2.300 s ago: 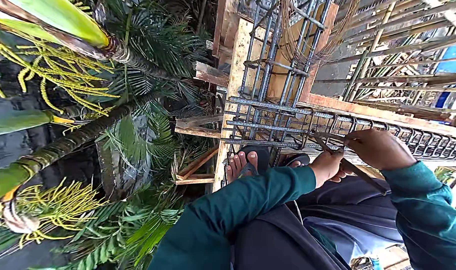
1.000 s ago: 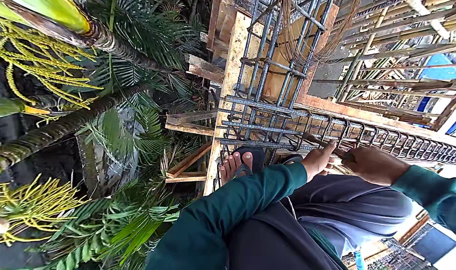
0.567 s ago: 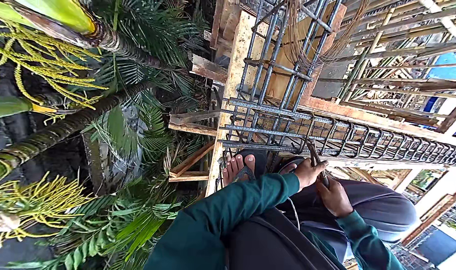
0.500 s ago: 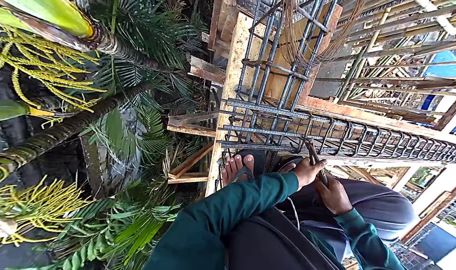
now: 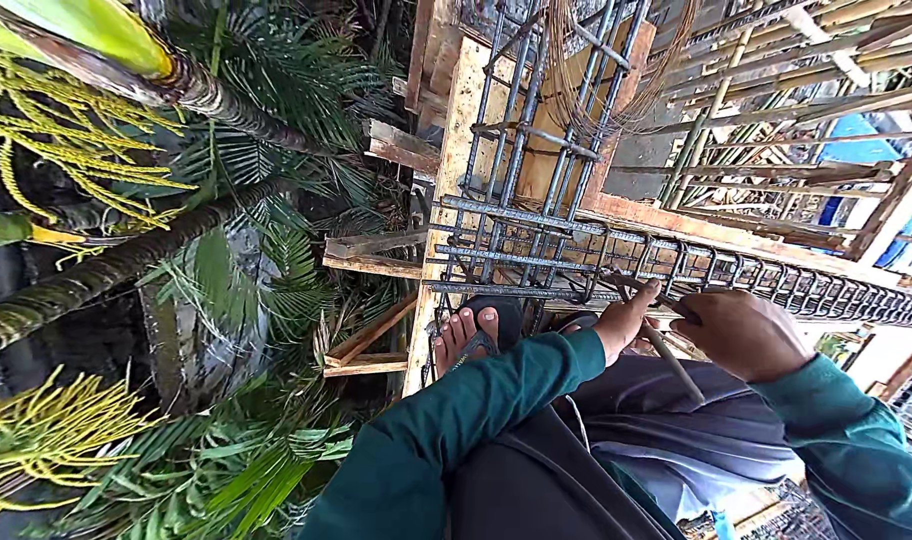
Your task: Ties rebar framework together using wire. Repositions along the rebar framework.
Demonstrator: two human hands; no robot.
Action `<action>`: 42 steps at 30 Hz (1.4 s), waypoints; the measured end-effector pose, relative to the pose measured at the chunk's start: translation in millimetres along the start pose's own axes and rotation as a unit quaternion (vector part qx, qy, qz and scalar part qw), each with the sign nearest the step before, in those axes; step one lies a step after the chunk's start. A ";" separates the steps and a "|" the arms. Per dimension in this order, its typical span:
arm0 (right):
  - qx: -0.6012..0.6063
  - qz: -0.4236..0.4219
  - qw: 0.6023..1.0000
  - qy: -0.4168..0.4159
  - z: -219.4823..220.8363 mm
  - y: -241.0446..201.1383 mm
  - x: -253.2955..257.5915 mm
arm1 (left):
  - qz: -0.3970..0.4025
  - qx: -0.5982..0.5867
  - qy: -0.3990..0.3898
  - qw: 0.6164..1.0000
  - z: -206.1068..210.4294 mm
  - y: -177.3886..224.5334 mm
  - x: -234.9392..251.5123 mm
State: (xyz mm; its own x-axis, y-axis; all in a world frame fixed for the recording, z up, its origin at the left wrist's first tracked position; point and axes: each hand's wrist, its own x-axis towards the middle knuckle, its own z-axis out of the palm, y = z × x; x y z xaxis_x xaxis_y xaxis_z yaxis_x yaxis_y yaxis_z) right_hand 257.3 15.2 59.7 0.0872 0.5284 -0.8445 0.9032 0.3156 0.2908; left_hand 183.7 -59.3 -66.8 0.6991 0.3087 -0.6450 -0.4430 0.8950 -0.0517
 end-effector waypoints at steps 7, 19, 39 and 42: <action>-0.198 -0.128 0.971 0.035 -20.1 -11.8 7.1 | 0.024 -0.131 0.010 0.991 9.9 12.7 -9.4; -0.237 -0.111 0.958 0.120 -4.0 0.2 -13.3 | -0.014 -0.109 0.063 0.992 17.8 26.7 -18.9; 0.617 0.166 0.730 -0.244 66.8 29.9 -14.3 | -0.034 0.034 0.026 0.999 -4.9 1.6 0.8; 0.551 0.147 0.797 -0.197 56.2 15.8 -23.8 | -0.044 0.050 0.061 0.996 -0.1 9.8 -6.8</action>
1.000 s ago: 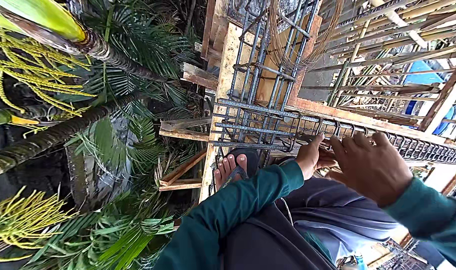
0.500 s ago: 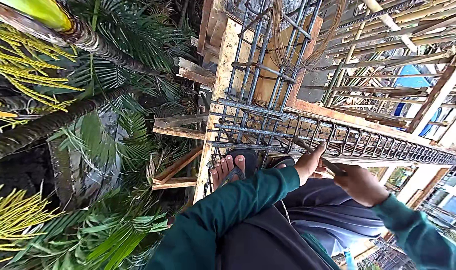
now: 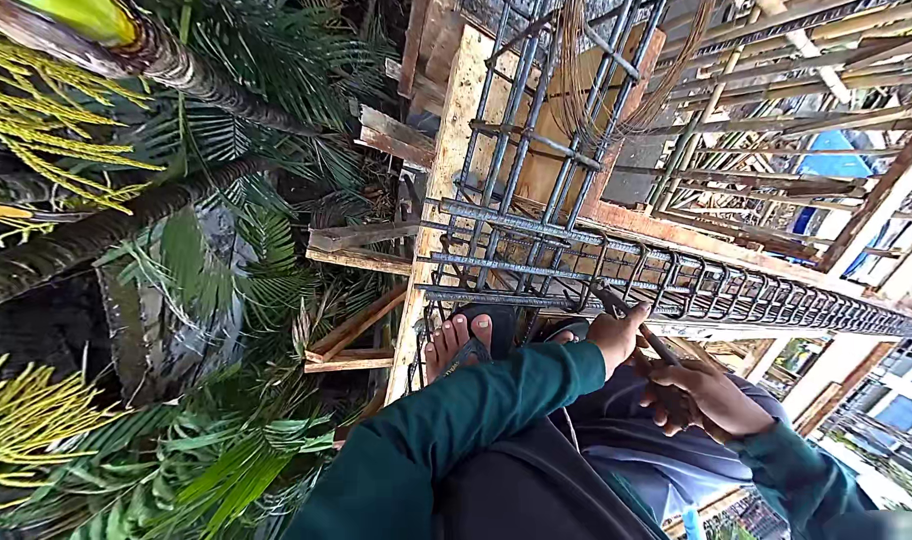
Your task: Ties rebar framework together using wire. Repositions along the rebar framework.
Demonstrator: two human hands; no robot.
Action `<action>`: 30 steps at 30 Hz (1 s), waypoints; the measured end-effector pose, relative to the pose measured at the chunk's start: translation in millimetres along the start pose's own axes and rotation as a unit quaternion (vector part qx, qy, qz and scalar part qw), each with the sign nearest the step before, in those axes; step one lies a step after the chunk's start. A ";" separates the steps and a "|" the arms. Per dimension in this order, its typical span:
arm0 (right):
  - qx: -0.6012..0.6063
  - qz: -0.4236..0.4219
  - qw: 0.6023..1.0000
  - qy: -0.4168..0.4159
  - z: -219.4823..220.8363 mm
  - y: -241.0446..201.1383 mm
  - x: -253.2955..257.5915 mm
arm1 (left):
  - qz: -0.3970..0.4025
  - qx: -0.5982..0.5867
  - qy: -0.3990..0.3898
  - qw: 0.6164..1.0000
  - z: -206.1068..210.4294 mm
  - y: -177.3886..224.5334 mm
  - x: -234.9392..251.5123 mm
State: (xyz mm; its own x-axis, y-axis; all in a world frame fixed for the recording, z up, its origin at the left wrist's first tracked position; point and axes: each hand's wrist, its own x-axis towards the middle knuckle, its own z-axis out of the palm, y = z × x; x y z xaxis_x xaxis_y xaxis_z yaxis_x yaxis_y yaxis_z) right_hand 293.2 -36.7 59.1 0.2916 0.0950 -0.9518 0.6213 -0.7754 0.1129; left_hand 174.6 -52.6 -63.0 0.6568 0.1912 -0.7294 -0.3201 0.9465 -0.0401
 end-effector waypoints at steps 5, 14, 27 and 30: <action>-0.595 -0.229 0.712 0.295 30.5 -19.6 -33.3 | -0.002 -0.082 0.011 0.997 8.4 13.6 -5.7; -0.217 0.045 0.975 -0.015 -30.7 -64.7 -1.0 | 0.016 0.005 -0.059 0.998 7.5 3.2 -11.7; -0.742 -0.281 0.510 0.332 0.7 -31.0 -22.2 | -0.031 -0.107 0.005 0.994 15.9 20.3 -17.1; -0.712 -0.223 0.593 0.303 3.1 -50.4 -24.4 | -0.022 -0.107 0.019 0.994 16.7 19.8 -18.0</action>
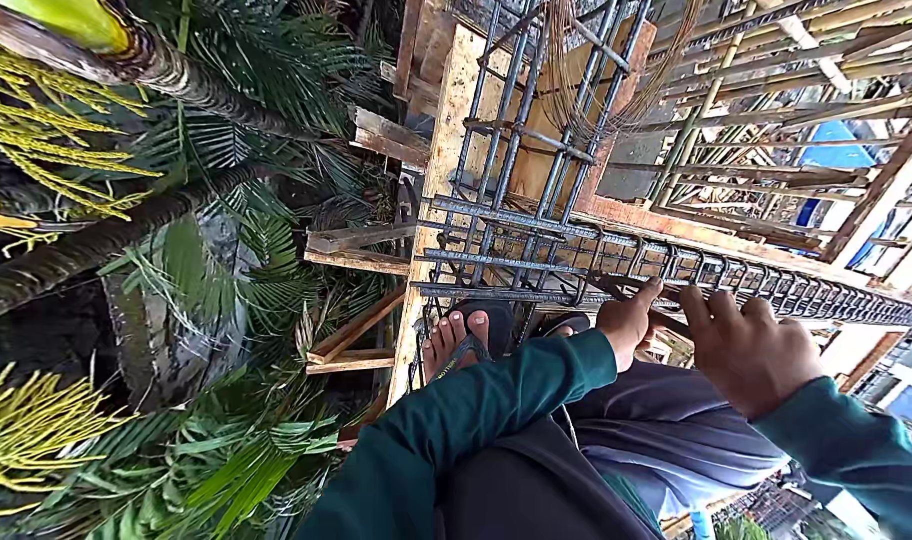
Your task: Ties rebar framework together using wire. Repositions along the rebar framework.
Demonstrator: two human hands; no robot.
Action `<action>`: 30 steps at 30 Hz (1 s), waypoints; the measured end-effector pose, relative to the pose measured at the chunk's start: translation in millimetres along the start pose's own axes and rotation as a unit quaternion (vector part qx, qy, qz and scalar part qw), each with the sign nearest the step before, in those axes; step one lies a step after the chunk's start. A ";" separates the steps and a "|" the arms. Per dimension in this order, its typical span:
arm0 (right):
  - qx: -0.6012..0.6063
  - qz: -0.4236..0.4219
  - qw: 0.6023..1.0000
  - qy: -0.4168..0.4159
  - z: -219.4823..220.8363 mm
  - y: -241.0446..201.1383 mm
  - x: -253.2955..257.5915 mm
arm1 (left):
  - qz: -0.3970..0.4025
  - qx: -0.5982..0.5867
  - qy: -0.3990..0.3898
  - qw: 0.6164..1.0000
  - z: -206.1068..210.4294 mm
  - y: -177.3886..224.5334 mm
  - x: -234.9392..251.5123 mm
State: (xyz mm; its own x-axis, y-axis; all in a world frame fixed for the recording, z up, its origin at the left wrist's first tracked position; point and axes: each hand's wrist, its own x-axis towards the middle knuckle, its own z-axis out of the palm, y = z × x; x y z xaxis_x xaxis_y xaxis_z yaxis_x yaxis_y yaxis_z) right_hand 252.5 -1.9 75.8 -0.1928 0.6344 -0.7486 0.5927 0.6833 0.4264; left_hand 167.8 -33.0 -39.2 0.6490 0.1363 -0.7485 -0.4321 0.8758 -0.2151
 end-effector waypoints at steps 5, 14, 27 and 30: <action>0.295 0.126 0.905 -0.281 0.8 26.7 24.4 | 0.026 0.103 -0.026 0.994 -6.5 -5.1 -1.5; 0.370 0.154 0.857 -0.323 14.8 25.5 14.9 | 0.040 0.077 -0.110 0.990 -16.5 -20.9 17.0; 0.016 -0.037 0.999 0.022 12.5 2.5 -16.7 | 0.021 0.052 -0.032 0.998 -5.8 -6.9 10.5; -0.047 -0.130 0.977 0.163 27.5 27.2 -1.6 | 0.016 0.024 -0.030 0.999 -0.4 1.7 4.8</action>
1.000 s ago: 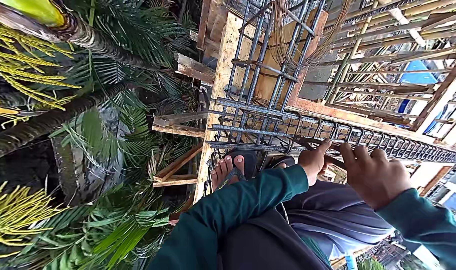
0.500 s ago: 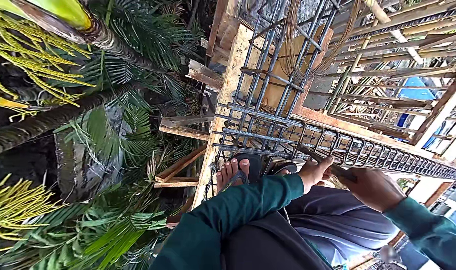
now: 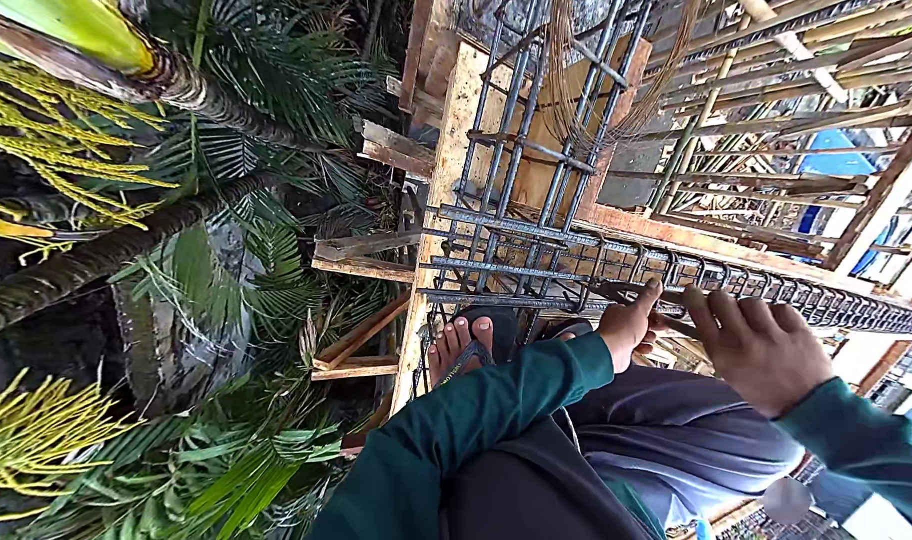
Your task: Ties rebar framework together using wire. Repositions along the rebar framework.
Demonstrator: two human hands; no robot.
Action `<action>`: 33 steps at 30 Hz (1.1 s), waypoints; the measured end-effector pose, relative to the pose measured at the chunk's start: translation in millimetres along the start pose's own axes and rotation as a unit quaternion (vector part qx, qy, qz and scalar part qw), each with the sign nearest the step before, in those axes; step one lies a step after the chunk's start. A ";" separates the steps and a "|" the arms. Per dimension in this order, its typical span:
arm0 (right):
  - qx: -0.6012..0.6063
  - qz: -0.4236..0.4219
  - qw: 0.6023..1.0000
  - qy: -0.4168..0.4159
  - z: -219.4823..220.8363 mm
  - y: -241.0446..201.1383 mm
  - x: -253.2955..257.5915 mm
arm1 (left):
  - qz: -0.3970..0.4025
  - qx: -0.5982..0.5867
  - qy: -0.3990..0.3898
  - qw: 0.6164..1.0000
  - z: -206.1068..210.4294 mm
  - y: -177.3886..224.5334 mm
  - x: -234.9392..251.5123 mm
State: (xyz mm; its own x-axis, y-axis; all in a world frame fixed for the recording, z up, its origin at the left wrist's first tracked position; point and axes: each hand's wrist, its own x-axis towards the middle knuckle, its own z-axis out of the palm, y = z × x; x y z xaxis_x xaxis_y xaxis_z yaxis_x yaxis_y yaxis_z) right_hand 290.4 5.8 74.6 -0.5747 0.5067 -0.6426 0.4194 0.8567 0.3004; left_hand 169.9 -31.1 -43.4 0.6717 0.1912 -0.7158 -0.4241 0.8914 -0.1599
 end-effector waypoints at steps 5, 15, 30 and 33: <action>0.147 0.140 0.938 -0.280 -38.2 9.9 38.9 | 0.033 0.045 -0.035 0.998 -7.3 -2.8 -2.3; 0.592 0.427 0.509 -0.457 -8.5 21.0 28.4 | 0.045 0.069 -0.071 0.994 -9.7 -21.2 7.7; 0.063 0.130 0.945 -0.294 -19.4 -5.0 22.0 | 0.022 -0.004 0.016 1.000 10.0 -15.7 7.3; 0.166 0.176 0.877 -0.415 -30.9 11.7 39.4 | 0.021 0.018 -0.001 1.000 6.1 -16.1 3.9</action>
State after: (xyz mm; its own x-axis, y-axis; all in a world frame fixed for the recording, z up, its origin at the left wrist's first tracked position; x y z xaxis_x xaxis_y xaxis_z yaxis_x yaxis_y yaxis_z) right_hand 251.0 38.8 74.6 0.2836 0.3716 -0.8840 0.7286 0.5159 0.4506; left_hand 183.0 -42.2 -39.5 0.6547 0.2284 -0.7205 -0.4299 0.8966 -0.1065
